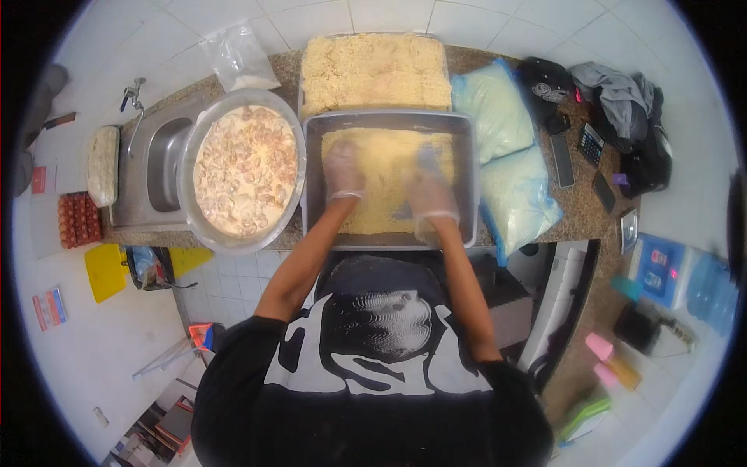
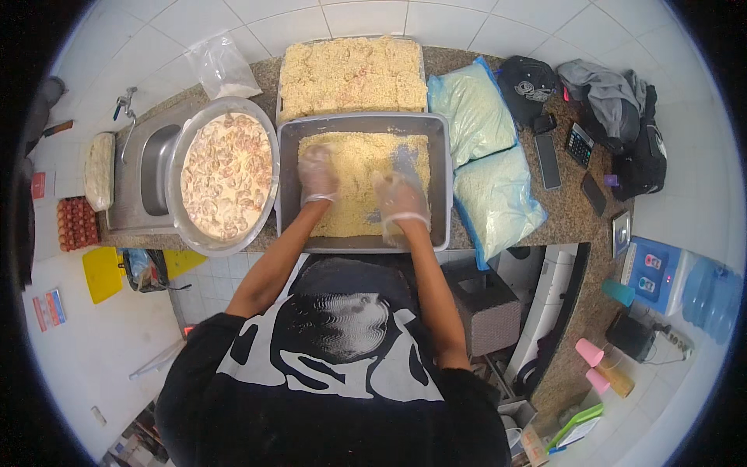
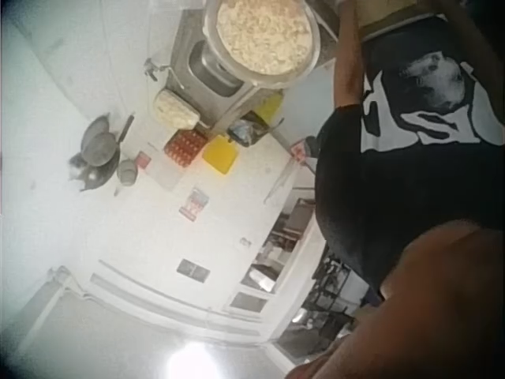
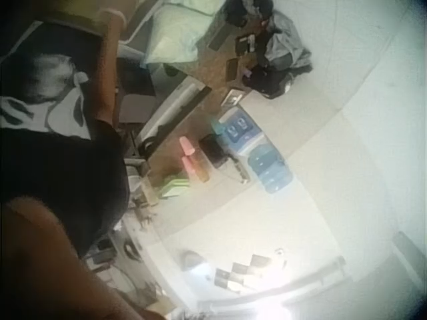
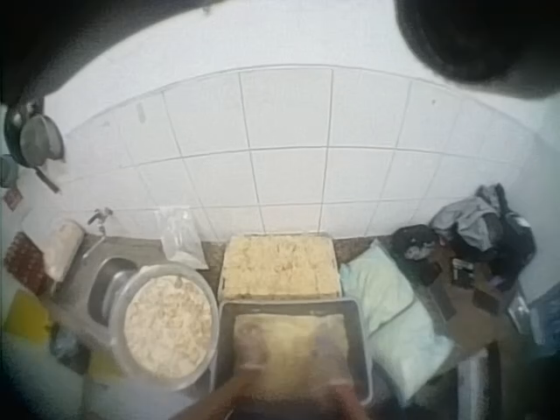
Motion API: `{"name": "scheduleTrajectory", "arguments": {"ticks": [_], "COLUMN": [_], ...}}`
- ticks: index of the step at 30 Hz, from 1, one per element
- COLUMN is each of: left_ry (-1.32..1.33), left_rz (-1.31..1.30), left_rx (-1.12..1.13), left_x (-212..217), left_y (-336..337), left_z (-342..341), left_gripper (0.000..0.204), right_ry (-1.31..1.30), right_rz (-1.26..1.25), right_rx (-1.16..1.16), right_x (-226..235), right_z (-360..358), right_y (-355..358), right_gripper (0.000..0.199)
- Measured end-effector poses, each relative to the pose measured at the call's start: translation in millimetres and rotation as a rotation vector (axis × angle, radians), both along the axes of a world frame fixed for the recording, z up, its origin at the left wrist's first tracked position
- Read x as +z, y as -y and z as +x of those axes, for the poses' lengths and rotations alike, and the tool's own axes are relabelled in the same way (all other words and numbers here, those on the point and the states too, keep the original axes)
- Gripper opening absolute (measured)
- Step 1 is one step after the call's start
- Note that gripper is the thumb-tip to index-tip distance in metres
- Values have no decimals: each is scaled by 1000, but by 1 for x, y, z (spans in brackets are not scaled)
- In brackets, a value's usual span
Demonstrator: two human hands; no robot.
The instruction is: Breading pieces of meat by dipping them in a batter and then coating them with breadcrumbs.
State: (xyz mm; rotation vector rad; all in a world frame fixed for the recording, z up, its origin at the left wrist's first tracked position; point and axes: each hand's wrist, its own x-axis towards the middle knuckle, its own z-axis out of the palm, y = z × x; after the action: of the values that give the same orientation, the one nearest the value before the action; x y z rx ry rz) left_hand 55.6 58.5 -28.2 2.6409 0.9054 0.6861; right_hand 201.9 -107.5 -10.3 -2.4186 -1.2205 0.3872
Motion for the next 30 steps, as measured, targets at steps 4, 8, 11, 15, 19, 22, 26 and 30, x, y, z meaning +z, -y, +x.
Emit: {"name": "scheduleTrajectory", "arguments": {"ticks": [4, 8, 11, 15, 19, 22, 26, 30], "left_ry": [-522, -697, -307, -362, -477, -299, -741, -939], "left_rz": [-433, -717, -580, -492, -368, -224, -495, -684], "left_rx": [264, 76, 26, -108, 33, 87, 135, -9], "left_x": [45, 57, 34, 72, 68, -2, -14, 50], "left_y": [-11, -30, -38, -9, -4, -7, 24, 73], "left_z": [-1, -4, -28, -51, -28, -31, -61, -24], "left_gripper": [45, 48, 48, 53, 61, 38, 48, 32], "right_ry": [-611, -700, -530, -97, -114, 54, -177, -392], "right_rz": [-326, -372, -184, -146, -19, -270, -432, -493], "right_rx": [157, 226, 344, 584, 324, 532, 365, 333], "right_x": [11, 3, 45, 73, 5, -1, 23, 28], "right_z": [14, 5, 0, -1, 37, 13, -1, -19], "right_y": [-82, -103, -105, -51, -23, -40, -2, 15], "right_gripper": [59, 61, 57, 48, 37, 34, 32, 35]}}
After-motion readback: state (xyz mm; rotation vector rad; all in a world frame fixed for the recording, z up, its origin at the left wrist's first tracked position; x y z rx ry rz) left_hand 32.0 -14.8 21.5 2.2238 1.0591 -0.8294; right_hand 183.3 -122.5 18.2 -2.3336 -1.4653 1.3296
